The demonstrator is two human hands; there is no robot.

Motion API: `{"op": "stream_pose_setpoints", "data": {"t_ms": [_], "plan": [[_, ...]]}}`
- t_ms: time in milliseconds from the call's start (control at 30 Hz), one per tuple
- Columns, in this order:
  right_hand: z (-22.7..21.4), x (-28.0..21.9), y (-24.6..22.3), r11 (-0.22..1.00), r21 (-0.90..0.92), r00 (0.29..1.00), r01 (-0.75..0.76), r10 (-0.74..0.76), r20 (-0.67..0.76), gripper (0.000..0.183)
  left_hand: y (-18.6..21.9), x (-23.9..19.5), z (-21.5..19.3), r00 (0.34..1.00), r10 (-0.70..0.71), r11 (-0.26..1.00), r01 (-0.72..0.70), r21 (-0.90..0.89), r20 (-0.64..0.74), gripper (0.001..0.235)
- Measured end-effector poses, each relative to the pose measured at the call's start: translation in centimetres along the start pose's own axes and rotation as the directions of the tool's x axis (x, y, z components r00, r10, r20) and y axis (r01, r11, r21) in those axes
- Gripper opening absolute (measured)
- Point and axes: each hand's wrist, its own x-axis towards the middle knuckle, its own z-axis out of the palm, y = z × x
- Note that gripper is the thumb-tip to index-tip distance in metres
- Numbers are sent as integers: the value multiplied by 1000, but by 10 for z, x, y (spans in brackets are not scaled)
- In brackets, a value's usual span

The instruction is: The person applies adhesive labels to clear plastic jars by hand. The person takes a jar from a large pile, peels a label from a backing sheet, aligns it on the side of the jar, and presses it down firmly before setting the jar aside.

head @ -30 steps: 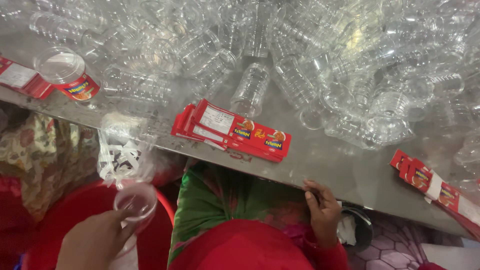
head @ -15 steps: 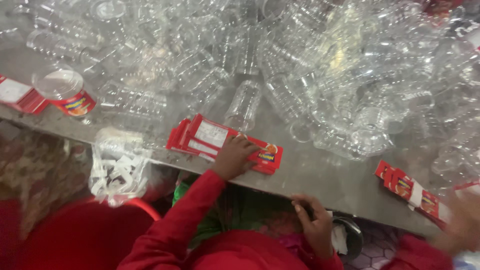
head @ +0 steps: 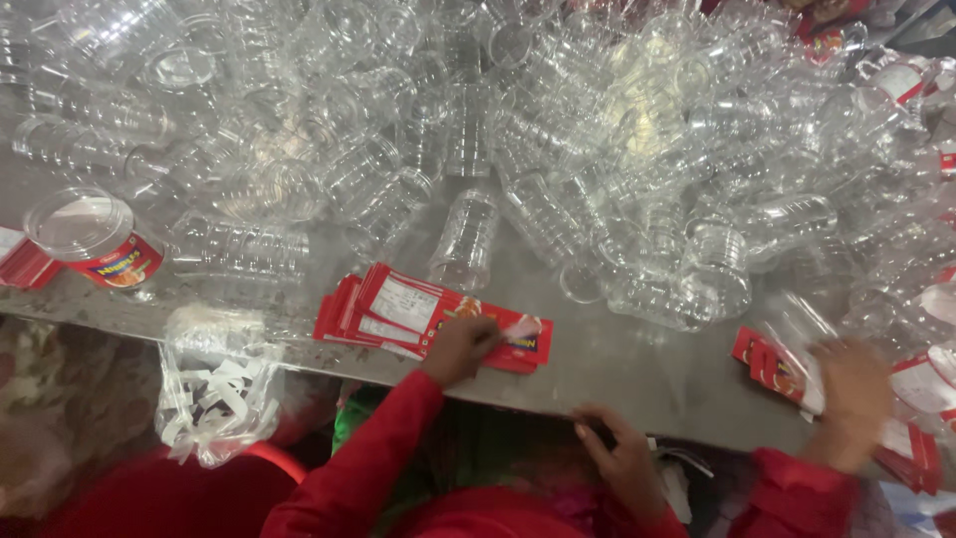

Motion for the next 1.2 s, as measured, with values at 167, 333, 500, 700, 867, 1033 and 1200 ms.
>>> {"op": "stream_pose_setpoints", "data": {"t_ms": [167, 333, 500, 700, 867, 1033, 1200], "plan": [[8, 21, -26, 973, 158, 983, 168, -177, 44, 39, -4, 14, 1, 693, -665, 315, 597, -738, 277, 26], [13, 26, -16, 774, 622, 987, -116, 20, 159, 40, 38, -65, 30, 932, -183, 762, 336, -554, 313, 19], [24, 20, -32, 811, 551, 975, -194, 99, 198, 22, 75, -83, 14, 761, -353, 565, 637, -525, 544, 23], [30, 17, -47, 811, -305, 864, 499, -493, 102, 24, 70, -79, 11, 918, -210, 876, 329, -352, 335, 21], [45, 24, 4, 979, 191, 997, 65, -70, 18, 16, 74, -76, -1, 958, -84, 894, 194, -403, 275, 27], [30, 19, -16, 960, 273, 997, 66, -51, -59, 15, 77, -67, -15, 908, -242, 864, 362, -350, 341, 24], [50, 10, -37, 770, -281, 787, 573, -612, -73, 17, 69, -73, 7, 971, -59, 965, 115, -236, 231, 24]]}}
